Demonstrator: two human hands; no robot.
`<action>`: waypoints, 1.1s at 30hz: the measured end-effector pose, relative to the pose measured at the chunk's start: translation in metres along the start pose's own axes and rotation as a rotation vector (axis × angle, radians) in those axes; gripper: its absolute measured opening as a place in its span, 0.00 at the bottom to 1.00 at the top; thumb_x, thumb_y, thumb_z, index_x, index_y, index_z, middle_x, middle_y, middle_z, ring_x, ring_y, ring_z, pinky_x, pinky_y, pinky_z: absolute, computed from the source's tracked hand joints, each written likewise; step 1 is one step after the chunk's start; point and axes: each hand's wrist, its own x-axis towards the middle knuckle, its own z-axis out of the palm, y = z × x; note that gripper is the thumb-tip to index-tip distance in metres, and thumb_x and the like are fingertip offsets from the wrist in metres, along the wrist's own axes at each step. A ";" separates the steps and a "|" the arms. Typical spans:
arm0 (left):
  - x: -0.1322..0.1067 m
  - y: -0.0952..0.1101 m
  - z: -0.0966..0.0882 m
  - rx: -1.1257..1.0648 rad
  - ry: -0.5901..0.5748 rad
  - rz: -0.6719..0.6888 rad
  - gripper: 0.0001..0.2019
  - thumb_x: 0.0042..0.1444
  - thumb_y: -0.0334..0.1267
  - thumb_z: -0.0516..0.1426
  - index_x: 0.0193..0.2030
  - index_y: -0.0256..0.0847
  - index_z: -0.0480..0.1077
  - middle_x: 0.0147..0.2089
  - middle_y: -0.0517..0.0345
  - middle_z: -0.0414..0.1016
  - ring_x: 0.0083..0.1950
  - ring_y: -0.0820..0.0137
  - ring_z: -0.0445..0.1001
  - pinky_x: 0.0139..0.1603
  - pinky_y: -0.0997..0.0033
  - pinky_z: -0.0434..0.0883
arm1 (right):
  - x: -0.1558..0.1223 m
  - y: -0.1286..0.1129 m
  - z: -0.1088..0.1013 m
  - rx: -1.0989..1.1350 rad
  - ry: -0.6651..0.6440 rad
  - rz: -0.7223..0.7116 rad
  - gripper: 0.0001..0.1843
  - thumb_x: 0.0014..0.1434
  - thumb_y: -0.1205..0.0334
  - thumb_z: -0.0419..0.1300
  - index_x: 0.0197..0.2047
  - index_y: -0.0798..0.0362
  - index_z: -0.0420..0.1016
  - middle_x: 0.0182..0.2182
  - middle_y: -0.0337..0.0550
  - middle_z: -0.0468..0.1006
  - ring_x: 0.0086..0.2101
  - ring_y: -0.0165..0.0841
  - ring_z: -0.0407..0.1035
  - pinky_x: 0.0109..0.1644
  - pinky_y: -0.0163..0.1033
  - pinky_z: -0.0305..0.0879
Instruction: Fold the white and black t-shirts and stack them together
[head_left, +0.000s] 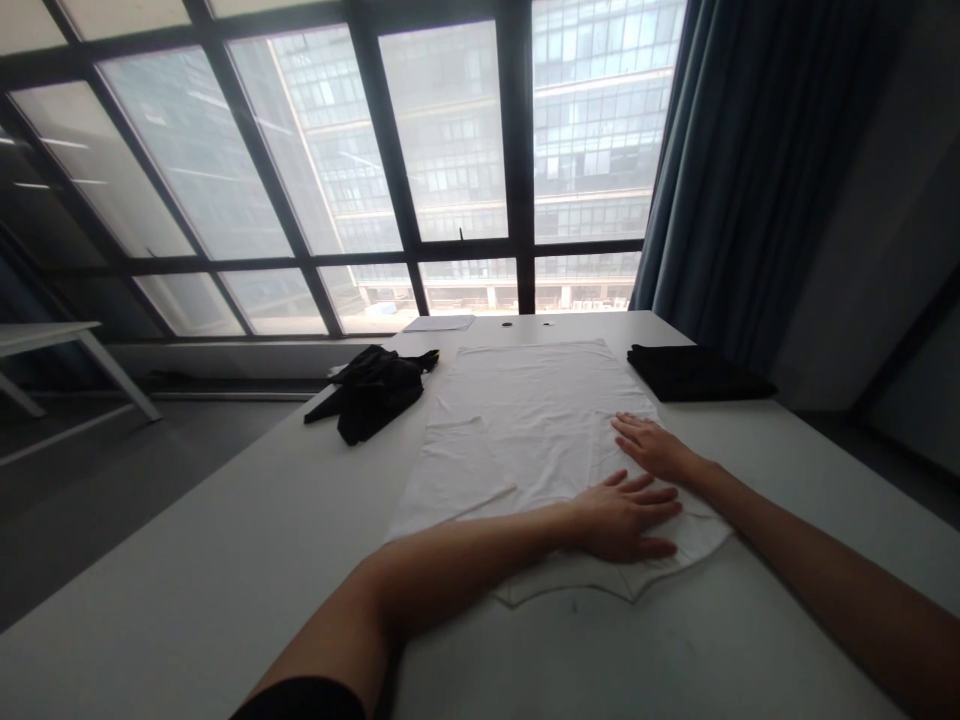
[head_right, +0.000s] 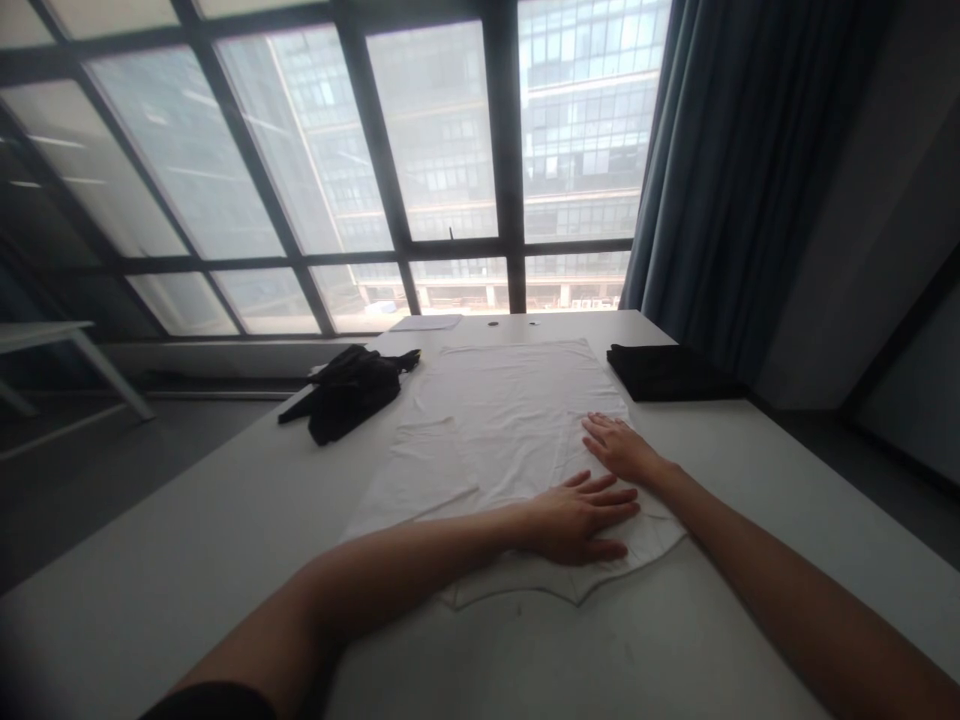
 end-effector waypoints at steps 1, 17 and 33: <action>0.000 0.000 0.000 -0.001 0.000 0.000 0.33 0.71 0.55 0.46 0.76 0.41 0.50 0.77 0.54 0.50 0.79 0.55 0.38 0.75 0.47 0.43 | 0.000 0.000 0.000 -0.001 -0.002 0.001 0.28 0.71 0.52 0.46 0.68 0.56 0.67 0.68 0.55 0.64 0.68 0.44 0.55 0.71 0.53 0.50; -0.001 -0.002 0.003 -0.005 0.028 0.011 0.33 0.71 0.55 0.46 0.75 0.40 0.51 0.77 0.55 0.50 0.79 0.56 0.38 0.76 0.49 0.41 | 0.000 -0.007 -0.003 -0.004 0.018 0.031 0.27 0.70 0.53 0.49 0.66 0.58 0.68 0.67 0.57 0.65 0.67 0.45 0.57 0.71 0.52 0.52; -0.001 0.000 0.001 0.013 0.014 0.010 0.33 0.71 0.55 0.45 0.76 0.39 0.49 0.77 0.54 0.50 0.79 0.57 0.36 0.75 0.48 0.42 | 0.001 -0.004 0.000 0.008 0.051 0.017 0.26 0.69 0.55 0.50 0.65 0.58 0.70 0.66 0.59 0.66 0.66 0.46 0.59 0.70 0.54 0.54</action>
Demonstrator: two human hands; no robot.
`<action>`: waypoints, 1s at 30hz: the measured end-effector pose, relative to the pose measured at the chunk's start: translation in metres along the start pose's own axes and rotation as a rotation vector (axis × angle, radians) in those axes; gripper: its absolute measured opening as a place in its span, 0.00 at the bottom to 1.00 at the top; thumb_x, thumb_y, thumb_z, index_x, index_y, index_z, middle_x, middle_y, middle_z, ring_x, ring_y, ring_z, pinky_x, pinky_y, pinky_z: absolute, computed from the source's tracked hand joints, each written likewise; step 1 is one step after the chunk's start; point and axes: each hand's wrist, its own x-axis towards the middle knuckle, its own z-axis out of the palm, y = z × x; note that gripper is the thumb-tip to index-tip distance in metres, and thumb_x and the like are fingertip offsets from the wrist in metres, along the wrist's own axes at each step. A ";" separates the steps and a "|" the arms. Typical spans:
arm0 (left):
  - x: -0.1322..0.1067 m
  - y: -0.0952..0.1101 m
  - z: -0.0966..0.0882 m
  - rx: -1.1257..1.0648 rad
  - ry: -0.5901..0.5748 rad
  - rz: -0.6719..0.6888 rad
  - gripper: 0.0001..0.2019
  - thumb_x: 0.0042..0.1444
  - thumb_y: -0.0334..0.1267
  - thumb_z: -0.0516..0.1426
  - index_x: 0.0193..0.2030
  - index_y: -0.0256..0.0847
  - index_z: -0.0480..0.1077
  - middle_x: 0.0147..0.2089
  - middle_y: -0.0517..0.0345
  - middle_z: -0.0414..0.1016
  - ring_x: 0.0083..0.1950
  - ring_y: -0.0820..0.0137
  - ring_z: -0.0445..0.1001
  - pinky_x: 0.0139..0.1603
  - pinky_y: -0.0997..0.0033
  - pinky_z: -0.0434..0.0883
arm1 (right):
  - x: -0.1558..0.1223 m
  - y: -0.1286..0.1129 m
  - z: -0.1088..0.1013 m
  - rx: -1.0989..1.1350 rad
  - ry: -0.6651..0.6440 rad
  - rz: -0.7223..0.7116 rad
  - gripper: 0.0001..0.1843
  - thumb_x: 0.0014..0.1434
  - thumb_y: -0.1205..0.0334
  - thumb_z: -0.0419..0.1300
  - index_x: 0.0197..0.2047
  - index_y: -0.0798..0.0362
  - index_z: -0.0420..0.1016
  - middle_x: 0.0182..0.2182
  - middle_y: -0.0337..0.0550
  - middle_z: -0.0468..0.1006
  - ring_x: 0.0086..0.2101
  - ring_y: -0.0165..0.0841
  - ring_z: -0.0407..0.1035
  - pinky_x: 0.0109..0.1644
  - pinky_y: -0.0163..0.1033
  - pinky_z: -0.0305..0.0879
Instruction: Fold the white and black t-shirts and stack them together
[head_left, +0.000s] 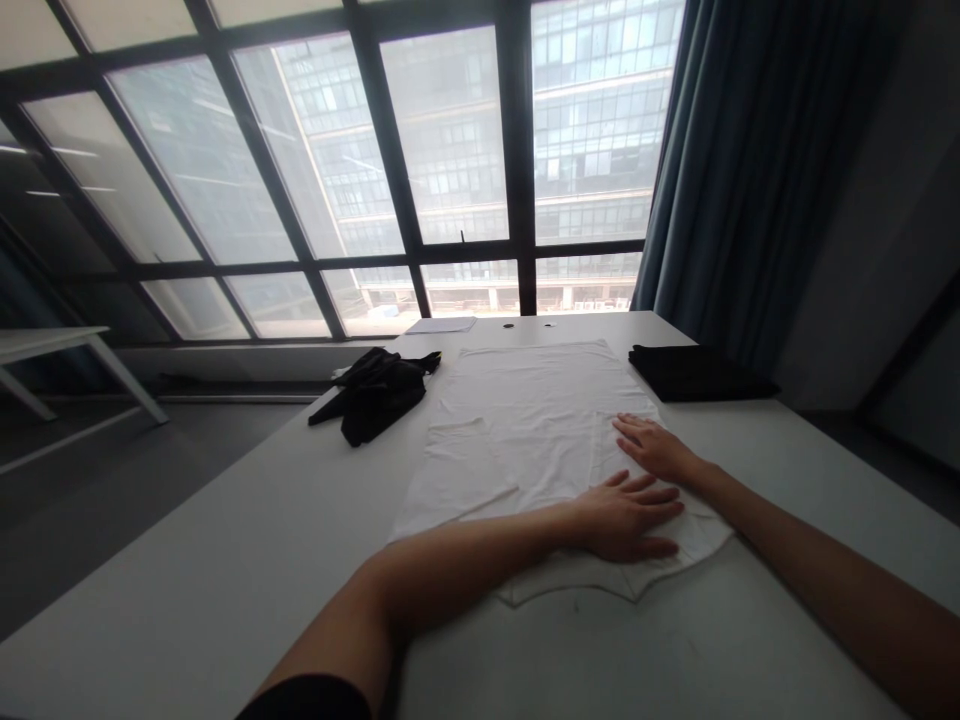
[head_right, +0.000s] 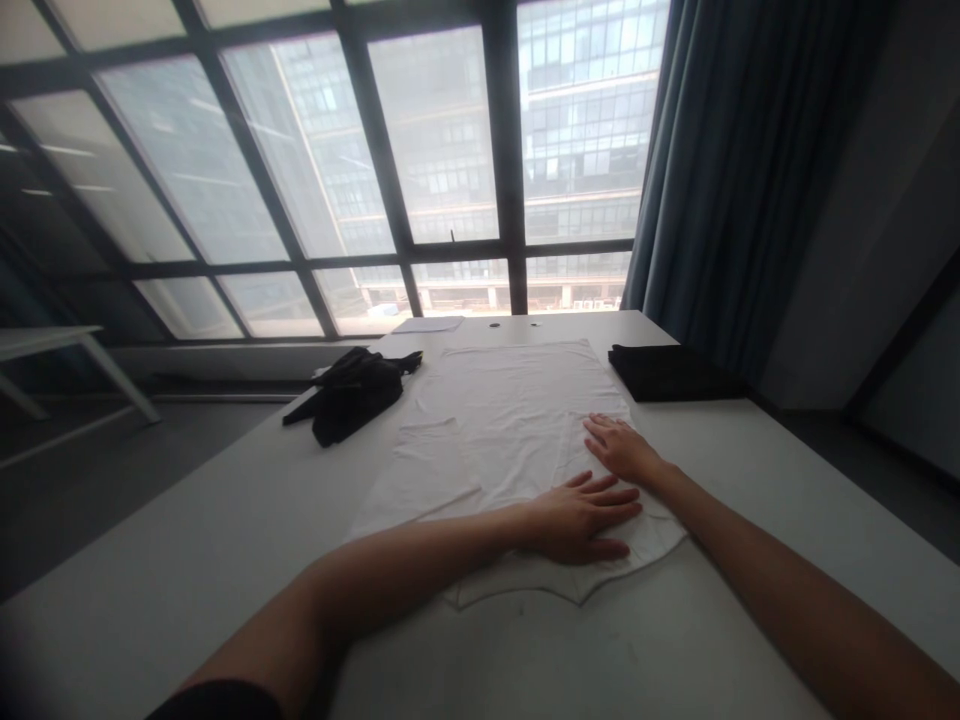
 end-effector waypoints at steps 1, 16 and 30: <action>0.000 0.000 0.000 0.003 -0.007 -0.003 0.33 0.71 0.54 0.45 0.76 0.39 0.49 0.77 0.54 0.50 0.79 0.57 0.36 0.75 0.48 0.42 | 0.000 0.000 0.000 -0.003 0.001 -0.003 0.26 0.69 0.55 0.50 0.65 0.58 0.70 0.66 0.59 0.66 0.66 0.46 0.59 0.70 0.54 0.54; 0.000 -0.002 0.002 0.011 -0.014 -0.005 0.33 0.71 0.55 0.46 0.76 0.40 0.49 0.77 0.55 0.48 0.79 0.57 0.36 0.76 0.48 0.42 | 0.001 0.001 0.001 -0.005 0.015 -0.008 0.26 0.69 0.55 0.51 0.64 0.60 0.71 0.65 0.58 0.68 0.66 0.46 0.60 0.70 0.51 0.55; 0.001 -0.001 0.001 -0.002 -0.014 -0.010 0.33 0.71 0.55 0.45 0.76 0.40 0.49 0.77 0.54 0.49 0.79 0.57 0.37 0.75 0.48 0.41 | 0.001 -0.001 0.000 -0.012 0.000 -0.004 0.27 0.69 0.55 0.50 0.65 0.59 0.70 0.65 0.59 0.67 0.66 0.47 0.59 0.70 0.54 0.55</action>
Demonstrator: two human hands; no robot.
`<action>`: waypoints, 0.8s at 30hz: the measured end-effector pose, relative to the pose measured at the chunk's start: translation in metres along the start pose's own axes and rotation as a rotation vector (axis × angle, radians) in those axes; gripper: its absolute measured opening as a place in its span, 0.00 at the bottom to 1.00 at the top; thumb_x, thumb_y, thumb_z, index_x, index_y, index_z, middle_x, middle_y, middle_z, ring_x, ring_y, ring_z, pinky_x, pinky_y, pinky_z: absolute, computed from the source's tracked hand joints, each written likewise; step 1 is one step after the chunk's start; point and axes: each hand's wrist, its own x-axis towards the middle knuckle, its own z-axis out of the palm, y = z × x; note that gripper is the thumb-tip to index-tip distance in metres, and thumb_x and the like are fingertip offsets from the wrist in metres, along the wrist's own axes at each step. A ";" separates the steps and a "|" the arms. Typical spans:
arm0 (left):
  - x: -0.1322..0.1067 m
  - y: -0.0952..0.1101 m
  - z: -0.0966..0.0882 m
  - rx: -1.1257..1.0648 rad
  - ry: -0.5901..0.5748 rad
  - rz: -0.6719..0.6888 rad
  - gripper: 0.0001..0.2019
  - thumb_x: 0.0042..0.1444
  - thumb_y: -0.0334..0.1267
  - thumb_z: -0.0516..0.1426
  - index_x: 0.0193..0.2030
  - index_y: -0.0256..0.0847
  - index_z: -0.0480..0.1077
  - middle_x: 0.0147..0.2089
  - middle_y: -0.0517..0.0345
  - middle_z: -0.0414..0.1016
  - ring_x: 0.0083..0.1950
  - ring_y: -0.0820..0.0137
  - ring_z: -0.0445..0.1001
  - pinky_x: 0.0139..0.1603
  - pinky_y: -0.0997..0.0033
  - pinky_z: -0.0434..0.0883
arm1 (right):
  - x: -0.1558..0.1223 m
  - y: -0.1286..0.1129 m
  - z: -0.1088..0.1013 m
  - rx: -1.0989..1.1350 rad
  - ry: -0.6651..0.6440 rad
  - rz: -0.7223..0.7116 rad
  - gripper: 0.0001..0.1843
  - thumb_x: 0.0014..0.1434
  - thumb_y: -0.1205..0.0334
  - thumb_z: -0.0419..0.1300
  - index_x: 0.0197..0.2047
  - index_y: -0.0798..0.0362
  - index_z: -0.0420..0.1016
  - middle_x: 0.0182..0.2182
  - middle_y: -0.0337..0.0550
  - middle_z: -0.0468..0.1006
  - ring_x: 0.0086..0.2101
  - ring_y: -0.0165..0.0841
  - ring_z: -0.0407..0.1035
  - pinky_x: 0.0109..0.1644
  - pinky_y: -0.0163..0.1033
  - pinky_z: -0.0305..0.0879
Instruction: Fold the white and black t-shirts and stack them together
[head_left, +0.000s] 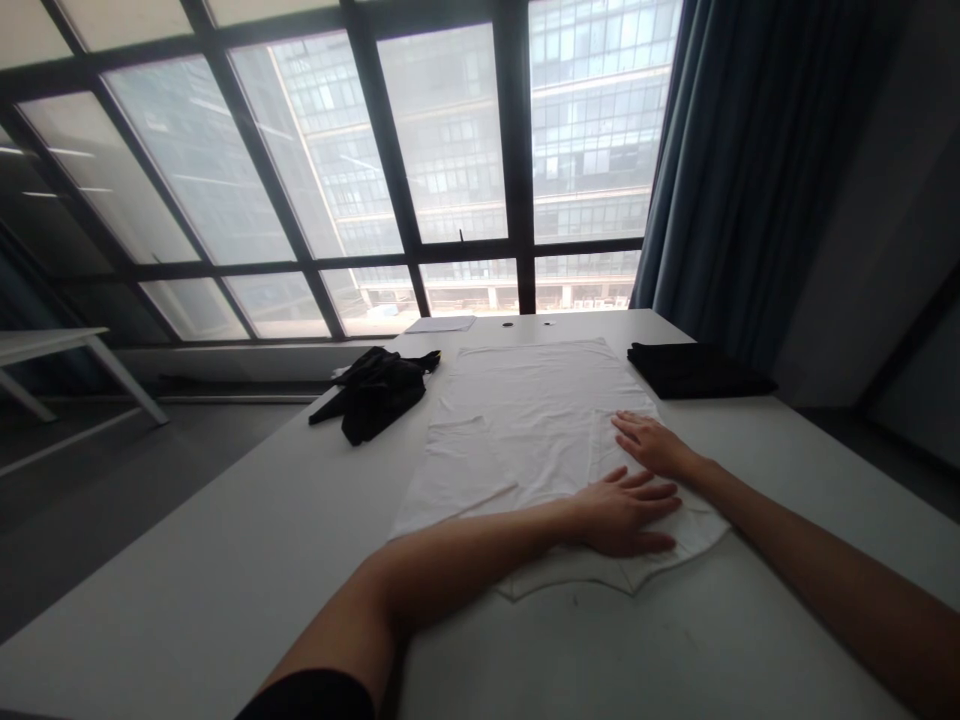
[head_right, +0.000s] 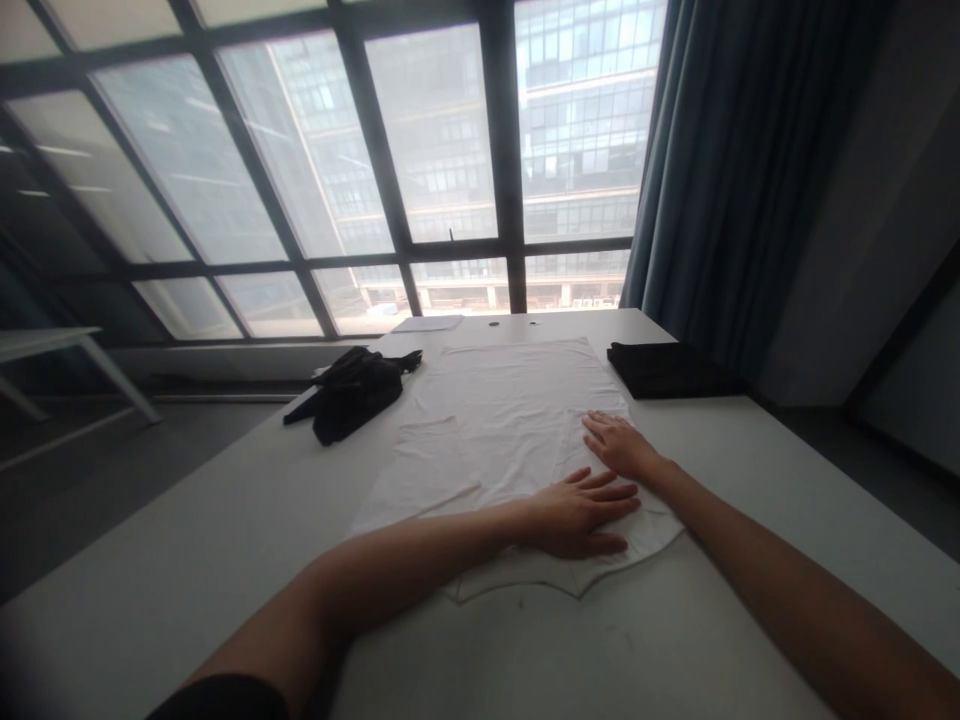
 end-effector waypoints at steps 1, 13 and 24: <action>0.000 0.000 0.001 -0.001 0.004 0.002 0.33 0.71 0.55 0.45 0.76 0.40 0.49 0.77 0.54 0.49 0.79 0.57 0.37 0.75 0.48 0.41 | 0.000 0.000 0.000 0.003 0.002 -0.001 0.27 0.69 0.55 0.50 0.65 0.60 0.70 0.65 0.59 0.67 0.66 0.47 0.59 0.70 0.53 0.55; 0.000 0.002 -0.001 0.010 0.003 -0.004 0.32 0.71 0.54 0.46 0.76 0.41 0.50 0.77 0.54 0.50 0.79 0.57 0.38 0.75 0.49 0.42 | -0.001 0.000 0.000 0.016 0.019 -0.008 0.26 0.69 0.55 0.50 0.64 0.58 0.71 0.65 0.58 0.68 0.65 0.47 0.60 0.69 0.54 0.56; -0.002 0.000 0.001 -0.008 0.018 0.010 0.32 0.71 0.55 0.46 0.75 0.39 0.51 0.77 0.54 0.49 0.79 0.58 0.38 0.76 0.50 0.41 | -0.001 0.000 0.000 0.014 0.009 0.009 0.26 0.69 0.54 0.51 0.64 0.58 0.71 0.65 0.57 0.67 0.66 0.46 0.60 0.69 0.53 0.55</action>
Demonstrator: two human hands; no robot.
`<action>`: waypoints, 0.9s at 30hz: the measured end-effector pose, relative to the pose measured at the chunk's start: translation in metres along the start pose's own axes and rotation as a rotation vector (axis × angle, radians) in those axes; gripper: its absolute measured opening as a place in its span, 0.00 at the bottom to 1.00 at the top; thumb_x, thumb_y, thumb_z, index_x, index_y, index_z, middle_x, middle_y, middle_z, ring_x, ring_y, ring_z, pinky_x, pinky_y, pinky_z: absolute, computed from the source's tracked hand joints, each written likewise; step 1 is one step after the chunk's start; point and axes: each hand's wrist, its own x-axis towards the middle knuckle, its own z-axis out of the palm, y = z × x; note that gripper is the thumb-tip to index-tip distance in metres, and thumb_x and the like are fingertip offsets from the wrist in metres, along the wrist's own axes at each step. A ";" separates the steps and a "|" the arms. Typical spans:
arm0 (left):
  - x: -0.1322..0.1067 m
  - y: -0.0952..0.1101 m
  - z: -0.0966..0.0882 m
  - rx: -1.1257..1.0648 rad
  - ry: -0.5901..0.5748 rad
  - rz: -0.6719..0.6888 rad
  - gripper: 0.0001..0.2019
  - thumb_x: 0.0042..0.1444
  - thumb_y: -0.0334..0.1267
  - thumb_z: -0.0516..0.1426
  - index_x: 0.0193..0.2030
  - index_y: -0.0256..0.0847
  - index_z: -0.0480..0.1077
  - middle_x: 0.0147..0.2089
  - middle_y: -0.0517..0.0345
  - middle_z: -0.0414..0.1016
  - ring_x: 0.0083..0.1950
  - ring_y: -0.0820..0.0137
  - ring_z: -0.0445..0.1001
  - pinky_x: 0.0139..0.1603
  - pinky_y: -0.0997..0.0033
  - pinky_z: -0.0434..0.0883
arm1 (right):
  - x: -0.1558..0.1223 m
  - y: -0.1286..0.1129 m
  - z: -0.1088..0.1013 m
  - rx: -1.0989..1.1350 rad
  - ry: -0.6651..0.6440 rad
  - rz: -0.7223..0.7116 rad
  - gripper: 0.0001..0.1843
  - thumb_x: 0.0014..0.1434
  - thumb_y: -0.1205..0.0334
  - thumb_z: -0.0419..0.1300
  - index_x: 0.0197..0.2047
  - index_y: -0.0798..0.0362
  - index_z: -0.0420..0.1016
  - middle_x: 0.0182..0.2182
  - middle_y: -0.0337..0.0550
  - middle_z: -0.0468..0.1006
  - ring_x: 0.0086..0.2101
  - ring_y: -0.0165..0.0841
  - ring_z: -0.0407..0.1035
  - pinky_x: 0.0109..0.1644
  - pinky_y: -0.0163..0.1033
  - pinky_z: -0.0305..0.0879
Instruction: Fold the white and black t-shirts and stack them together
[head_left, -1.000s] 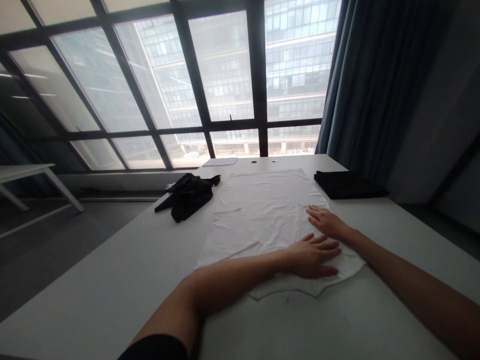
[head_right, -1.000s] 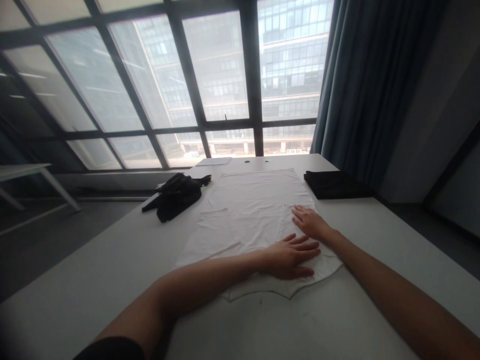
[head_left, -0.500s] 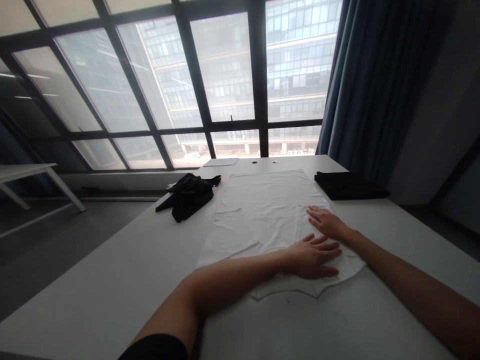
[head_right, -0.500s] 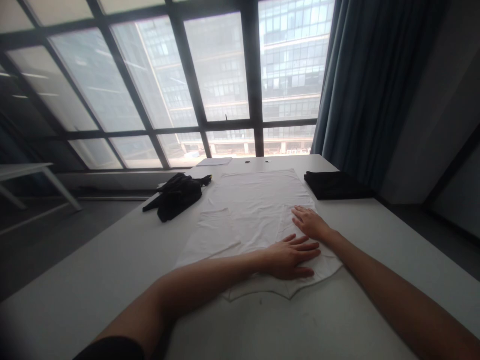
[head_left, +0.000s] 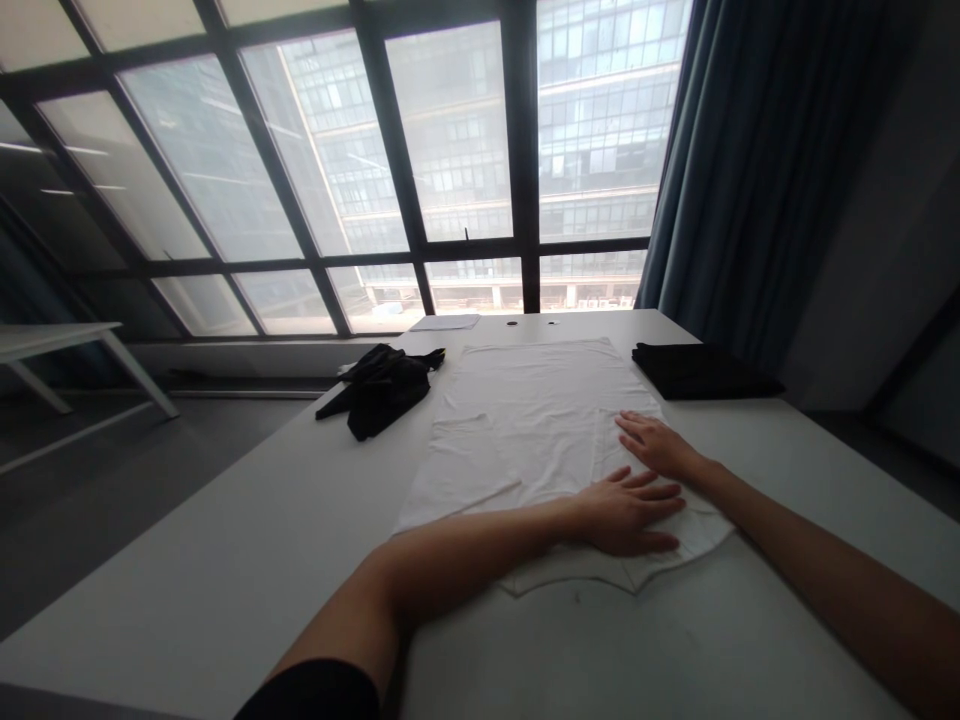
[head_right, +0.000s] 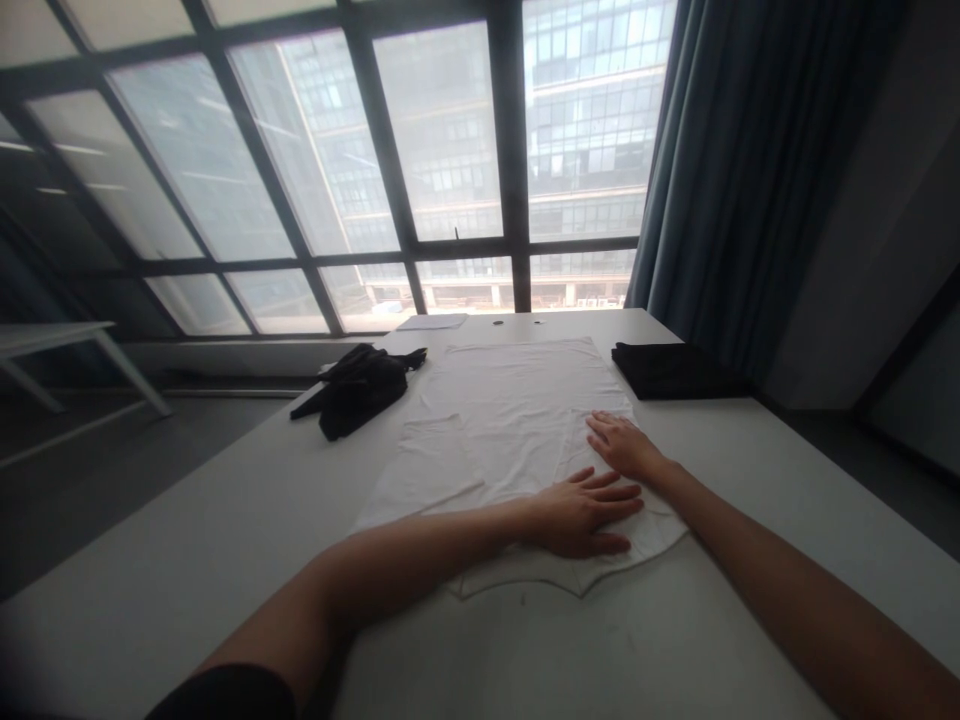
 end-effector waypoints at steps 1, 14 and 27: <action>0.000 0.000 -0.001 -0.006 -0.002 0.000 0.32 0.71 0.55 0.46 0.75 0.38 0.51 0.77 0.54 0.49 0.79 0.58 0.37 0.76 0.50 0.41 | 0.000 0.000 0.000 0.001 0.000 -0.003 0.27 0.69 0.54 0.51 0.64 0.58 0.71 0.65 0.58 0.67 0.66 0.47 0.60 0.69 0.53 0.55; -0.044 -0.037 -0.070 -0.109 -0.043 -0.043 0.29 0.71 0.49 0.52 0.75 0.42 0.55 0.74 0.50 0.58 0.76 0.60 0.53 0.74 0.58 0.50 | -0.001 -0.001 0.000 -0.002 0.002 -0.010 0.26 0.69 0.53 0.50 0.65 0.55 0.70 0.65 0.56 0.68 0.65 0.46 0.60 0.69 0.54 0.55; -0.199 -0.069 -0.049 0.029 0.042 -0.462 0.32 0.72 0.54 0.48 0.77 0.47 0.47 0.78 0.51 0.46 0.78 0.57 0.43 0.76 0.51 0.45 | -0.001 0.001 0.001 -0.007 -0.003 0.000 0.27 0.69 0.53 0.50 0.64 0.56 0.71 0.65 0.56 0.68 0.65 0.46 0.61 0.69 0.53 0.57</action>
